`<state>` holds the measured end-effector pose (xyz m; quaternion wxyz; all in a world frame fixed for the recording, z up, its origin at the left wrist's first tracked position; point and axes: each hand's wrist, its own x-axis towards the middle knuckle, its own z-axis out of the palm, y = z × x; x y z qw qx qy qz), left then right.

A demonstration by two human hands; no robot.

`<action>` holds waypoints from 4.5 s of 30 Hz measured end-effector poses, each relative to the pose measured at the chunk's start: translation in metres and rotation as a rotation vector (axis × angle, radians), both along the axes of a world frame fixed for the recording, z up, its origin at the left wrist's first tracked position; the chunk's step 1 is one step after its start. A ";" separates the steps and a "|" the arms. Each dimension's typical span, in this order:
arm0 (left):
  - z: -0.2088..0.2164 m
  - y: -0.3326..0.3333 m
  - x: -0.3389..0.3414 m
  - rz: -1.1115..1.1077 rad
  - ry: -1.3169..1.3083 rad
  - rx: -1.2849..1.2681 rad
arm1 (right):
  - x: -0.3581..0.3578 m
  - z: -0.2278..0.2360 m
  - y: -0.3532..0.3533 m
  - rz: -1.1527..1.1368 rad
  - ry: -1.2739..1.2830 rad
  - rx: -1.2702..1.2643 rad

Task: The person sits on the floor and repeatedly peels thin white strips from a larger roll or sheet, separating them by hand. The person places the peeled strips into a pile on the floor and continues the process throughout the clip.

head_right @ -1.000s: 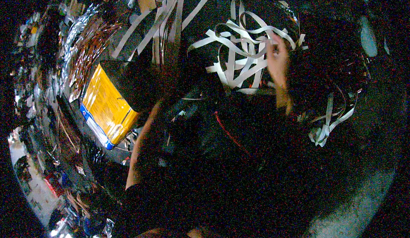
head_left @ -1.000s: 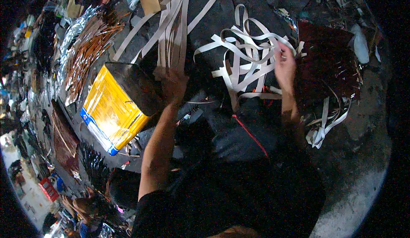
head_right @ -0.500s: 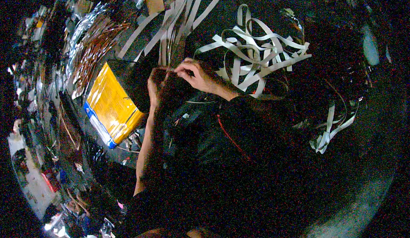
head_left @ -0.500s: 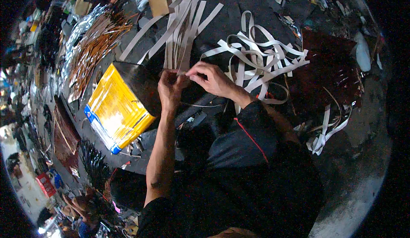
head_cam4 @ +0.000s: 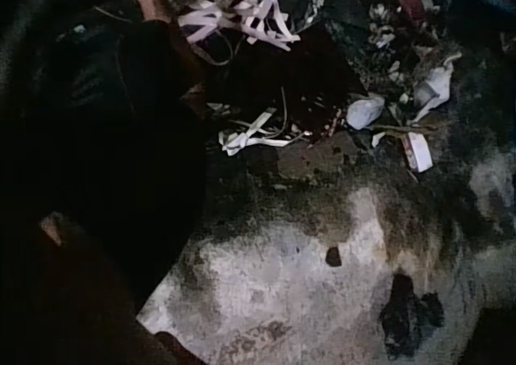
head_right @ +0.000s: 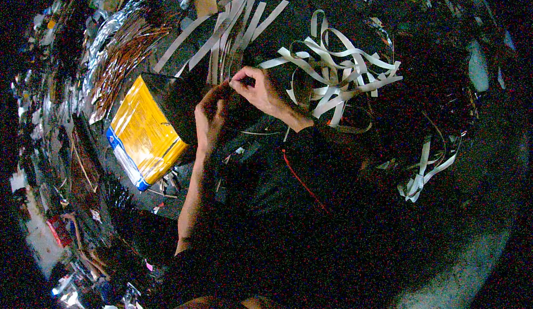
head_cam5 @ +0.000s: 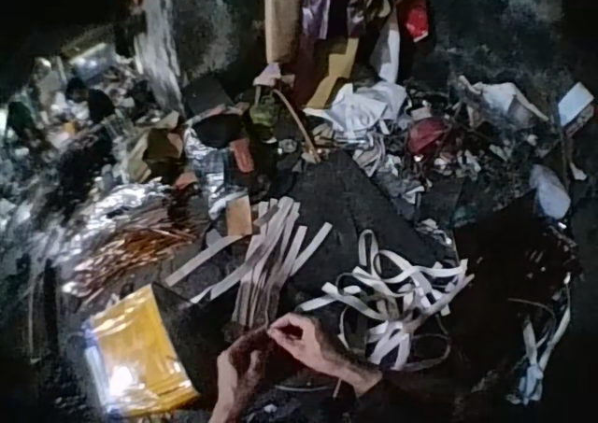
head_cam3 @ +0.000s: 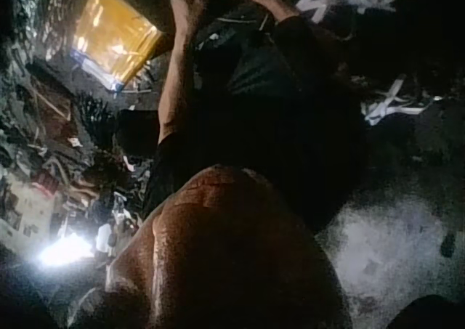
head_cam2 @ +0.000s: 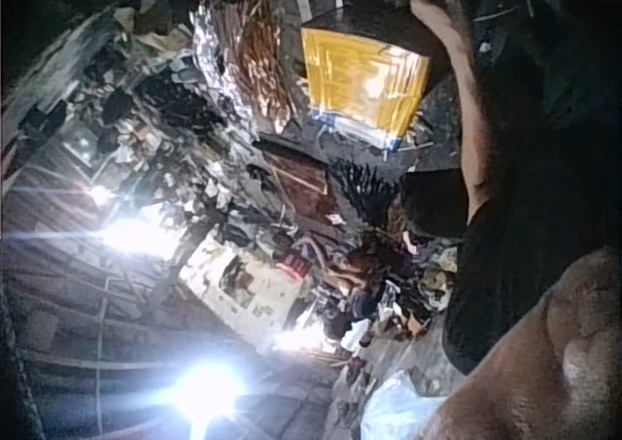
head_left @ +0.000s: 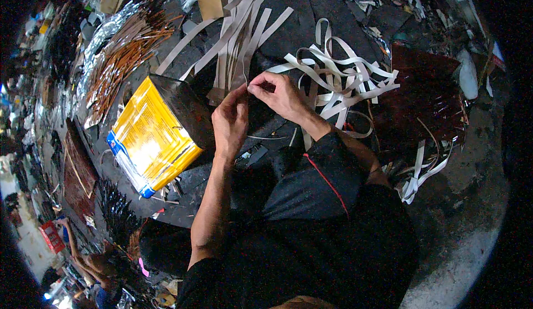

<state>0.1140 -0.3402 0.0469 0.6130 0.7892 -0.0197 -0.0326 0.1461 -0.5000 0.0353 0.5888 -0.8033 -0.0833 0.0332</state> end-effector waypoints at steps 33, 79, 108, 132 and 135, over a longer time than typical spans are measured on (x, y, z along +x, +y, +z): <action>-0.023 0.003 0.006 0.054 0.179 -0.302 | -0.007 0.000 -0.002 0.034 0.101 0.039; 0.162 0.276 0.051 0.469 -0.279 0.940 | -0.004 -0.086 -0.360 -1.103 -0.067 -0.204; -0.096 0.013 0.101 -0.189 0.203 0.553 | -0.075 -0.032 -0.240 -0.741 -0.040 -0.324; -0.061 0.012 -0.010 -0.015 0.008 0.235 | 0.166 -0.115 0.063 0.355 -0.529 -0.658; -0.047 0.015 0.006 0.050 0.290 -0.119 | 0.135 -0.070 0.029 0.322 -0.544 -0.402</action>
